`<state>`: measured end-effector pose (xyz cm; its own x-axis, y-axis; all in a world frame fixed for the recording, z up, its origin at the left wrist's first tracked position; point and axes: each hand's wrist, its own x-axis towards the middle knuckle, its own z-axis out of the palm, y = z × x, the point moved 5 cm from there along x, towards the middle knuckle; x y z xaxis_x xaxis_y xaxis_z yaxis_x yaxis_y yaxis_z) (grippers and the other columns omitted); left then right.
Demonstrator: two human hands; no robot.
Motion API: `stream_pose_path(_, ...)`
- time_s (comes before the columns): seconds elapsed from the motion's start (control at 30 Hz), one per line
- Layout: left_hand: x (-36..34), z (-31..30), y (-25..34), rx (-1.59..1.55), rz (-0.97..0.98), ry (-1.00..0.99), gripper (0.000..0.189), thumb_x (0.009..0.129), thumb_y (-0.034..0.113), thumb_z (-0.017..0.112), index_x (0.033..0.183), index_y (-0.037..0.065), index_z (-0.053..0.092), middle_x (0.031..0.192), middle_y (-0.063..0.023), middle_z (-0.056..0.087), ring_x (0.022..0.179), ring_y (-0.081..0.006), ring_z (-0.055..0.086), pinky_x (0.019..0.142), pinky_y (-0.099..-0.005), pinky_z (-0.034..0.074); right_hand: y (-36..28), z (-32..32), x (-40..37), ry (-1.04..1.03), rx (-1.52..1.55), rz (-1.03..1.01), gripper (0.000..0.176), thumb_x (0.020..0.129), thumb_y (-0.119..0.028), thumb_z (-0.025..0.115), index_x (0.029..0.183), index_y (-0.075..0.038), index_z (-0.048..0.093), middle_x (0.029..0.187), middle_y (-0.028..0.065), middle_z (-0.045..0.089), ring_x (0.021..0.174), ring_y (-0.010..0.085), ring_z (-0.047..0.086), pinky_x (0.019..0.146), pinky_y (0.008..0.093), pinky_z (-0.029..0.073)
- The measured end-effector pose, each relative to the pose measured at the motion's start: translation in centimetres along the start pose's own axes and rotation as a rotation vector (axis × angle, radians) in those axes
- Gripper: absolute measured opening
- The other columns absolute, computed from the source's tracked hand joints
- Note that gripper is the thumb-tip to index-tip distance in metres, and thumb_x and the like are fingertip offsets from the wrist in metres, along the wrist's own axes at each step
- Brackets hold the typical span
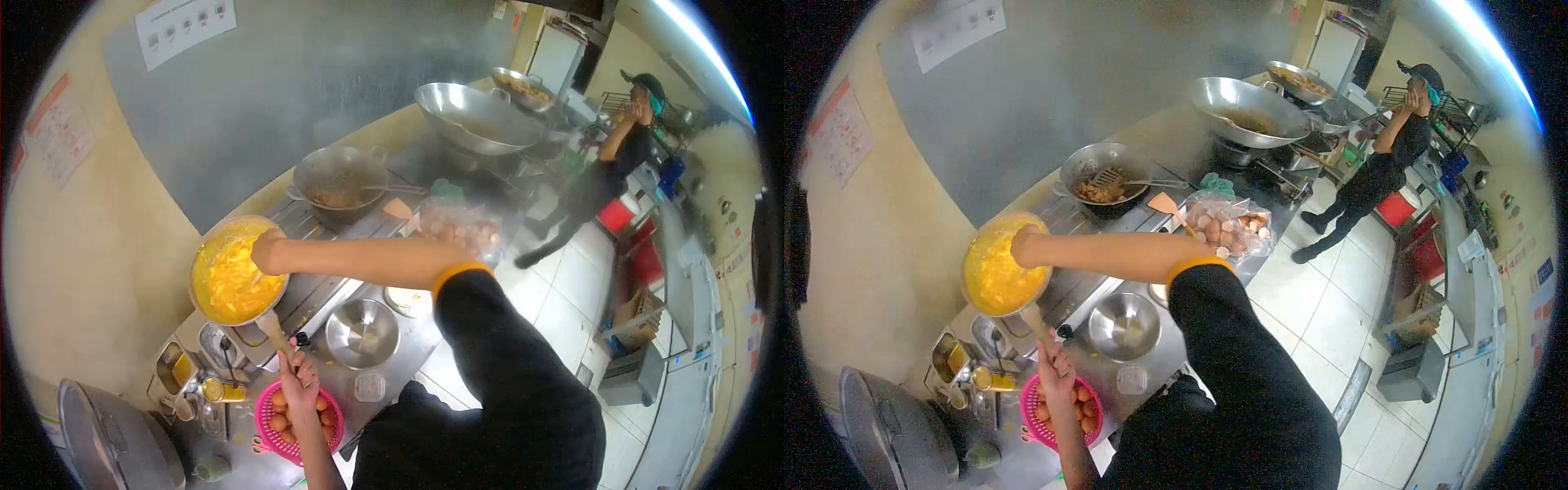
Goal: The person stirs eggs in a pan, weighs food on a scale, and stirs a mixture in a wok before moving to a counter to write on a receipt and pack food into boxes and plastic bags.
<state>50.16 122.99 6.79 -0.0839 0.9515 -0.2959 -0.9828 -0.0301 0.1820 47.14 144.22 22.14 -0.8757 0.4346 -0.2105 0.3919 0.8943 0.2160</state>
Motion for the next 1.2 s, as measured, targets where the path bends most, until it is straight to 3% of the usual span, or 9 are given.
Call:
stream_pose_path(0.17, -0.1, 0.2, -0.1, 0.021, 0.04, 0.061, 0.035, 0.098, 0.039, 0.041, 0.114, 0.01, 0.05, 0.069, 0.0026, 0.041, 0.047, -0.0047, 0.033, 0.038, -0.0176, 0.026, -3.3, 0.1, -2.0, -0.183, -0.098, -0.101, 0.021, 0.075, -0.017, 0.065, 0.094, -0.012, 0.072, 0.097, 0.0065, 0.07, 0.089, 0.022, 0.067, 0.072, 0.0356, 0.053)
stream_pose_path(0.33, 0.5, -0.3, -0.4, 0.006, 0.052, -0.11, 0.035, 0.097, 0.035, 0.043, 0.117, 0.007, 0.049, 0.068, 0.0039, 0.04, 0.049, -0.0043, 0.032, 0.038, -0.0172, 0.026, -2.5, 5.1, 1.2, -0.009, -0.082, 0.238, 0.017, 0.077, -0.014, 0.063, 0.091, -0.012, 0.072, 0.093, 0.007, 0.07, 0.086, 0.0224, 0.066, 0.07, 0.0366, 0.052)
stream_pose_path(0.47, 0.3, -1.0, -0.4, 0.147, 0.092, 0.099, 0.035, 0.096, 0.039, 0.044, 0.115, 0.01, 0.05, 0.065, 0.0057, 0.037, 0.049, -0.0047, 0.032, 0.04, -0.0192, 0.025, -0.1, 5.9, 2.4, 0.255, -0.072, -0.005, 0.02, 0.084, -0.023, 0.055, 0.087, -0.01, 0.069, 0.083, 0.0109, 0.069, 0.075, 0.0228, 0.067, 0.064, 0.0373, 0.053)
stream_pose_path(0.53, 0.5, -1.0, -0.3, 0.156, 0.07, 0.092, 0.039, 0.096, 0.044, 0.042, 0.115, 0.011, 0.05, 0.065, 0.0049, 0.038, 0.05, -0.0058, 0.032, 0.043, -0.02, 0.026, 1.8, 5.9, 5.0, 0.143, -0.141, 0.162, 0.018, 0.084, -0.016, 0.053, 0.085, -0.013, 0.071, 0.09, 0.0086, 0.069, 0.082, 0.0232, 0.068, 0.066, 0.0338, 0.054)
stream_pose_path(0.73, 0.3, -1.1, -0.2, 0.187, 0.025, 0.067, 0.046, 0.094, 0.048, 0.043, 0.117, 0.008, 0.048, 0.067, 0.0036, 0.042, 0.048, -0.007, 0.033, 0.044, -0.0219, 0.025, 2.1, 2.1, 7.2, 0.235, -0.179, 0.02, 0.022, 0.084, -0.014, 0.051, 0.102, -0.008, 0.063, 0.088, 0.0109, 0.067, 0.076, 0.026, 0.068, 0.064, 0.0377, 0.054)
stream_pose_path(0.83, 0.1, -0.8, -0.1, 0.164, 0.023, 0.032, 0.046, 0.094, 0.048, 0.044, 0.117, 0.008, 0.047, 0.067, 0.0036, 0.042, 0.049, -0.0068, 0.033, 0.044, -0.0217, 0.025, -0.3, 1.5, 7.9, 0.462, -0.211, -0.274, 0.021, 0.084, -0.014, 0.05, 0.1, -0.007, 0.062, 0.088, 0.0118, 0.067, 0.074, 0.0259, 0.067, 0.063, 0.0378, 0.054)
stream_pose_path(1.0, -0.4, -0.8, 0.1, 0.151, 0.038, 0.039, 0.045, 0.095, 0.047, 0.042, 0.118, 0.008, 0.048, 0.069, 0.0034, 0.043, 0.05, -0.0062, 0.034, 0.044, -0.0198, 0.026, -2.8, 3.9, 5.0, 0.37, -0.198, -0.513, 0.02, 0.083, -0.011, 0.05, 0.098, -0.006, 0.062, 0.085, 0.0107, 0.066, 0.072, 0.0259, 0.067, 0.061, 0.0363, 0.054)
stream_pose_path(1.13, -0.2, -0.8, 0.1, 0.148, 0.055, 0.014, 0.047, 0.095, 0.047, 0.042, 0.118, 0.006, 0.046, 0.07, 0.0037, 0.043, 0.051, -0.0063, 0.035, 0.046, -0.0204, 0.026, -1.9, 0.8, -0.1, 0.462, -0.173, -0.431, 0.019, 0.081, -0.01, 0.052, 0.097, -0.006, 0.062, 0.084, 0.0105, 0.065, 0.071, 0.026, 0.067, 0.061, 0.0374, 0.054)
stream_pose_path(1.2, -0.5, -0.8, 0.0, 0.143, 0.04, 0.027, 0.046, 0.095, 0.046, 0.042, 0.118, 0.006, 0.046, 0.07, 0.0036, 0.043, 0.051, -0.0063, 0.035, 0.045, -0.0205, 0.026, -1.9, -1.1, -2.2, 0.165, -0.242, -0.315, 0.021, 0.08, -0.01, 0.055, 0.099, -0.005, 0.061, 0.085, 0.009, 0.065, 0.072, 0.0263, 0.067, 0.061, 0.0372, 0.054)
